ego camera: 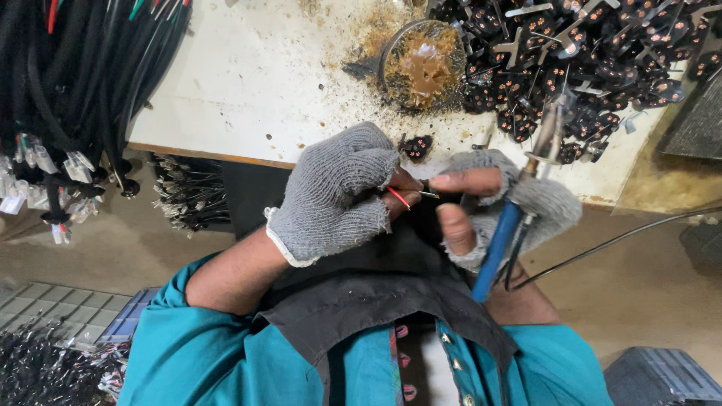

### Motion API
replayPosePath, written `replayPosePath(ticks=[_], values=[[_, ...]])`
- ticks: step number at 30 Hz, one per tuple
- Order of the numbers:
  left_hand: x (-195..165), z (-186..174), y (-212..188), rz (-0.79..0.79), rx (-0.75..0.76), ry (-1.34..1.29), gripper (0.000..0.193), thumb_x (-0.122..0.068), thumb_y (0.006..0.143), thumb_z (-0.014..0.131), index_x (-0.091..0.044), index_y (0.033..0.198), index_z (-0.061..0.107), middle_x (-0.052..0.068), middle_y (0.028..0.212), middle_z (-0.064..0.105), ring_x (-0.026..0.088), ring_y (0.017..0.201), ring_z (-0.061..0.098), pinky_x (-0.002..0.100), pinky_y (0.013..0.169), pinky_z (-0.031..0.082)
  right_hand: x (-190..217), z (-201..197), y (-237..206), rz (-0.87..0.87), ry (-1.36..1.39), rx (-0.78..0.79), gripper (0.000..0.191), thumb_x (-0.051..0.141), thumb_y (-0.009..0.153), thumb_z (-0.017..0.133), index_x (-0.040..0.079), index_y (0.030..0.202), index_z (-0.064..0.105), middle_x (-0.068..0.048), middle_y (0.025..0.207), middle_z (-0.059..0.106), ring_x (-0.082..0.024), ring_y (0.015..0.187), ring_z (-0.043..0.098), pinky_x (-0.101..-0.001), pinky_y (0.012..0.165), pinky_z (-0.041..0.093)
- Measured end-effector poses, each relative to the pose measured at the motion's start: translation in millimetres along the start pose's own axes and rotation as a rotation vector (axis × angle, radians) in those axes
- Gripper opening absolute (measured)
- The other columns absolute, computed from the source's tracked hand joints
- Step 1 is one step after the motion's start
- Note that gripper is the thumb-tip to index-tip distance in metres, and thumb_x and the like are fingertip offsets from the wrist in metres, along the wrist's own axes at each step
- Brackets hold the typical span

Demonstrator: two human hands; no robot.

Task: The person solders wires to electrical connectors at a workbench. They hold a connector in one hand and a soldering iron in the other, feed solder wire to the joint, and place finished connectors on the table while picking up new wires and connectors.

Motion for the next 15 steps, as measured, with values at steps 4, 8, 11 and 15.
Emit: replayPosePath(ticks=[4,8,11,15], values=[[-1,-1,5,0.009,-0.001,0.022,0.019,-0.019,0.082,0.075,-0.008,0.096,0.068,0.013,0.092,0.061,0.035,0.088,0.066,0.04,0.076,0.053,-11,3,2,-0.011,0.044,0.018,0.028,0.02,0.096,0.08,0.005,0.115,0.065,-0.003,0.107,0.07,-0.013,0.096,0.067,-0.0261,0.09,0.054],[-3,0,7,0.03,-0.014,0.054,0.018,-0.018,0.082,0.074,-0.009,0.097,0.069,0.012,0.093,0.063,0.034,0.088,0.067,0.04,0.076,0.054,-28,-8,-1,-0.104,-0.158,-0.053,0.018,0.013,0.098,0.082,0.006,0.108,0.069,-0.005,0.099,0.073,-0.012,0.089,0.07,-0.0228,0.083,0.056],[0,0,7,0.015,-0.041,0.062,0.018,-0.019,0.083,0.077,-0.01,0.097,0.07,0.011,0.091,0.063,0.033,0.085,0.067,0.04,0.074,0.054,-57,-3,4,-0.04,-0.034,0.07,0.019,0.014,0.096,0.082,0.006,0.107,0.069,-0.005,0.1,0.073,-0.013,0.091,0.071,-0.0243,0.084,0.056],[4,0,8,0.013,-0.051,0.037,0.022,-0.02,0.082,0.08,-0.011,0.1,0.072,0.01,0.09,0.062,0.032,0.083,0.068,0.039,0.073,0.054,-65,-6,-1,-0.025,-0.041,0.013,0.018,0.013,0.097,0.081,0.005,0.107,0.068,-0.006,0.101,0.072,-0.013,0.092,0.07,-0.0252,0.086,0.055]])
Point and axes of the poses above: each hand's wrist, its own y-axis towards the middle knuckle, its own z-axis out of the palm, x = y × z, the point moved 10 cm from there along y, towards the middle knuckle
